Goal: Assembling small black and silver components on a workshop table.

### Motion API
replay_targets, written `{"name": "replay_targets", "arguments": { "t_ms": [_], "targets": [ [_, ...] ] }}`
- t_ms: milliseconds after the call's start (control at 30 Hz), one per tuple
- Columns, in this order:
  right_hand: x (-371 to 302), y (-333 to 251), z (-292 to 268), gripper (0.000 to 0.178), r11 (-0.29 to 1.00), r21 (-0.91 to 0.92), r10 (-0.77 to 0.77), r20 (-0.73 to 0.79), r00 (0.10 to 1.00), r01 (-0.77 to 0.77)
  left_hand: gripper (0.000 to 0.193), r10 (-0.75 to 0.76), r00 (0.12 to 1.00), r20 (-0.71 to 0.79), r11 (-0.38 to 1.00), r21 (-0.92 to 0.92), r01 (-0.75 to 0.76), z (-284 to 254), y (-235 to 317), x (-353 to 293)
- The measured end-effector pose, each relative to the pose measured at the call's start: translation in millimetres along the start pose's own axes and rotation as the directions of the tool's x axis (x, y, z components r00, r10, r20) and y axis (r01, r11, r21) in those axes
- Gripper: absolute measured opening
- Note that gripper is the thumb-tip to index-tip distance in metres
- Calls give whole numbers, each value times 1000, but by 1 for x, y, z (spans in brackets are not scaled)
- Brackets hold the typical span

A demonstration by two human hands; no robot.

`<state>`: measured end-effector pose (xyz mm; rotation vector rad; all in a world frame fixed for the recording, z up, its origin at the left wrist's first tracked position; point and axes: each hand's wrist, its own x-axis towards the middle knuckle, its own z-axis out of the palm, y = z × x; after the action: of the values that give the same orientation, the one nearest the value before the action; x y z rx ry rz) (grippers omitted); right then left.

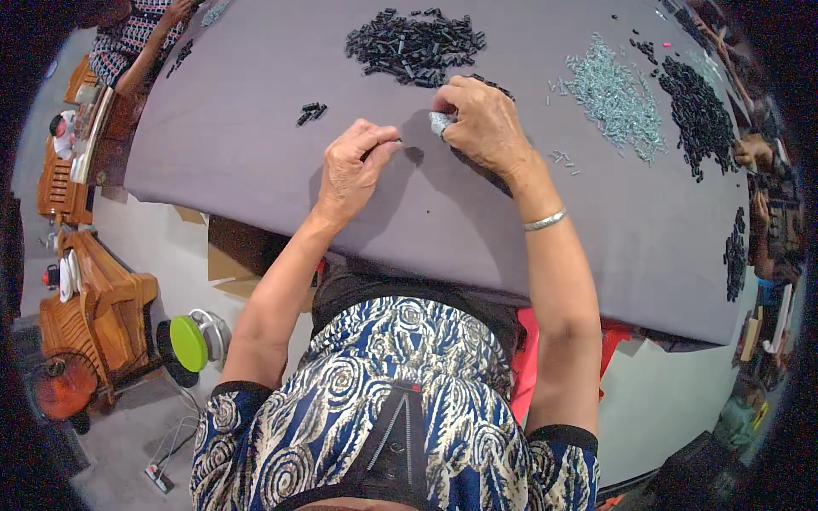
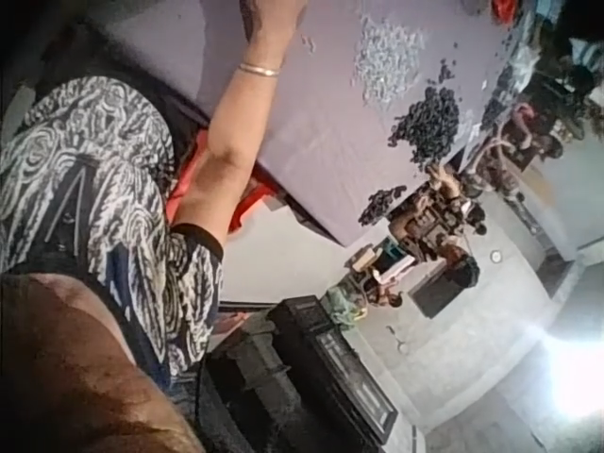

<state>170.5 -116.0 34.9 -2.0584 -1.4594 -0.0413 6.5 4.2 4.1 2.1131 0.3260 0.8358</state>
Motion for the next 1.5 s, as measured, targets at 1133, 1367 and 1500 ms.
{"name": "replay_targets", "arguments": {
  "t_ms": [1133, 1367, 1500],
  "targets": [
    [-2, -14, 27, 24, 640, 756, 69, 122, 990, -138, 21, 23, 999, -26, 987, -160, -27, -4, -4, 2],
    [-1, -16, 24, 22, 589, 793, 65, 148, 987, -158, 17, 23, 999, -50, 986, -166, -31, -5, -6, 1],
    [1, -9, 25, 16, 658, 742, 116, 69, 991, -129, 16, -35, 999, -29, 982, -186, 29, -5, -5, 1]
  ]
}}
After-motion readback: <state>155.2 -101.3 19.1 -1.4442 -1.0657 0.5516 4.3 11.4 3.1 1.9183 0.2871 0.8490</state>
